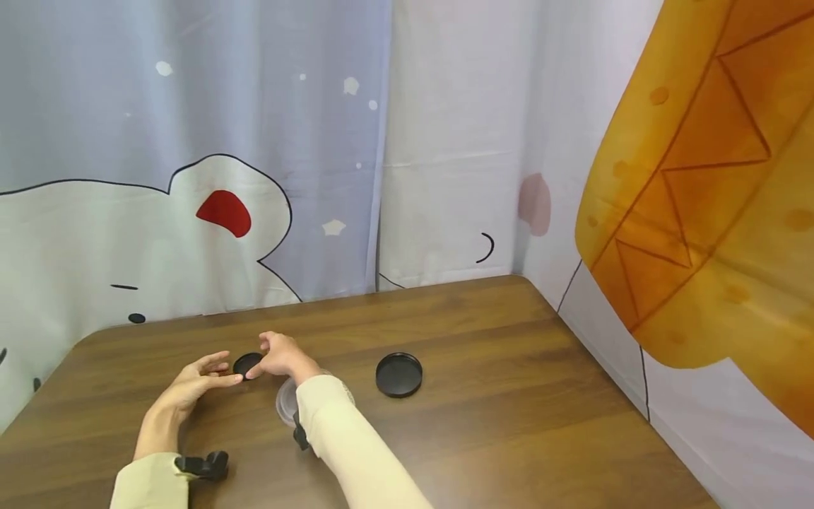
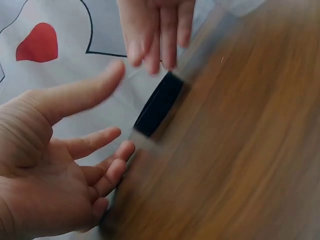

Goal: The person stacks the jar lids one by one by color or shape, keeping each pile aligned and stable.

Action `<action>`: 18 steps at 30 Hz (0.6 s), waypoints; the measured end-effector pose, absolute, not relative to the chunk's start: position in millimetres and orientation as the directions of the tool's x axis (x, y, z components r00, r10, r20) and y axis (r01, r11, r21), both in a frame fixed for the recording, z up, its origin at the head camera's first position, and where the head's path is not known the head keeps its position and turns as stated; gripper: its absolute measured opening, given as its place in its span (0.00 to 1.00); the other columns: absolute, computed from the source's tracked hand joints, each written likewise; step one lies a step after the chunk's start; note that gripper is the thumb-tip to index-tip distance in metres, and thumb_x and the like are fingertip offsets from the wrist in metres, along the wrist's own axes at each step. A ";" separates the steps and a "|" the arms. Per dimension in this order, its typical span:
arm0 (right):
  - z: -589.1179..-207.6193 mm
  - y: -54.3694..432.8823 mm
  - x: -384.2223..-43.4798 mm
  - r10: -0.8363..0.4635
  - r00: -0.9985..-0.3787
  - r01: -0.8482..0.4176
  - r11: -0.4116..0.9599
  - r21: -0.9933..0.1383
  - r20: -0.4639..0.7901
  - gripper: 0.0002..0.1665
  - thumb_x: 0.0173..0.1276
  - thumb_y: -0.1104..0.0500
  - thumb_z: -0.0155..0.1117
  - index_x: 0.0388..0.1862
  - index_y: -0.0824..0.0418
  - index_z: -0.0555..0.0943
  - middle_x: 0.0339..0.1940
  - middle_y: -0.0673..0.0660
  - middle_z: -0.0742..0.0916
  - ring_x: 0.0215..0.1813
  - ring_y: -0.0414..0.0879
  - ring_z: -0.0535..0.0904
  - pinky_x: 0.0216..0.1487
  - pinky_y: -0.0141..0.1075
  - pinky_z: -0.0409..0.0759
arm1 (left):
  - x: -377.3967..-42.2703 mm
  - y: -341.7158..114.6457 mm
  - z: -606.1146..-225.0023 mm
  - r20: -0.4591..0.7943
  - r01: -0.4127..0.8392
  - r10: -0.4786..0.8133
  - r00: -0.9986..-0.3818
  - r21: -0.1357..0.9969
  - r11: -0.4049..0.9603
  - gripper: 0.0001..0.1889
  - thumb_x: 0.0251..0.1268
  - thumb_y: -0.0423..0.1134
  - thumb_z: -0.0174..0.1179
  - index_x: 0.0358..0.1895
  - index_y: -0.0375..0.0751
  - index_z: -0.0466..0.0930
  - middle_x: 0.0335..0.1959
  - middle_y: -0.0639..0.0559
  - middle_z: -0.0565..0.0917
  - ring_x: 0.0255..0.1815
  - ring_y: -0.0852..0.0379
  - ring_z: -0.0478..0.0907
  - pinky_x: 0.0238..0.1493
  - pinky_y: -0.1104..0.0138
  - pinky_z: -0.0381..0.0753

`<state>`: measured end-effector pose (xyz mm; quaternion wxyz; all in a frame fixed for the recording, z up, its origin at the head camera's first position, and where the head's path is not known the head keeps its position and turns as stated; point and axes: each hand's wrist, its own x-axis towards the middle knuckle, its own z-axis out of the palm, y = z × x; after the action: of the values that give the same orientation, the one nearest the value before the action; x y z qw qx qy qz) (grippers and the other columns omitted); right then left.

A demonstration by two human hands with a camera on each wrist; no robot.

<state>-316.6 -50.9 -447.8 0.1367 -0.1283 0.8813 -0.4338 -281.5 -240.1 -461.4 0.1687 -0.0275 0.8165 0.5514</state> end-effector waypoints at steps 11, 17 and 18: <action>-458.2 -42.9 -327.9 -0.347 -0.923 -0.087 0.614 -0.784 -0.169 0.34 0.53 0.60 0.78 0.61 0.58 0.80 0.46 0.51 0.88 0.49 0.39 0.81 0.55 0.27 0.75 | -283.2 -223.4 -470.3 -0.180 -0.165 -0.011 -0.984 0.875 0.454 0.39 0.52 0.33 0.69 0.68 0.25 0.63 0.66 0.26 0.65 0.66 0.32 0.59 0.67 0.36 0.33; -463.7 -39.6 -327.6 -0.336 -0.932 -0.117 0.633 -0.765 -0.135 0.28 0.51 0.59 0.79 0.54 0.55 0.85 0.42 0.49 0.90 0.48 0.38 0.82 0.51 0.25 0.75 | -282.4 -216.4 -475.3 -0.127 -0.145 -0.070 -0.989 0.841 0.521 0.35 0.49 0.35 0.71 0.63 0.26 0.70 0.61 0.27 0.72 0.59 0.33 0.67 0.55 0.39 0.41; -463.7 -38.7 -327.5 -0.329 -0.935 -0.118 0.638 -0.760 -0.130 0.27 0.51 0.59 0.79 0.53 0.55 0.85 0.42 0.50 0.90 0.49 0.39 0.82 0.52 0.25 0.76 | -282.9 -215.0 -476.0 -0.120 -0.138 -0.069 -0.990 0.841 0.522 0.34 0.49 0.35 0.70 0.62 0.26 0.71 0.60 0.27 0.73 0.58 0.34 0.67 0.55 0.40 0.42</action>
<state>-327.5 -38.7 -463.7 0.1293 -0.1248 0.8958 -0.4065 -282.9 -215.0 -476.0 0.0354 -0.0596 0.8717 0.4850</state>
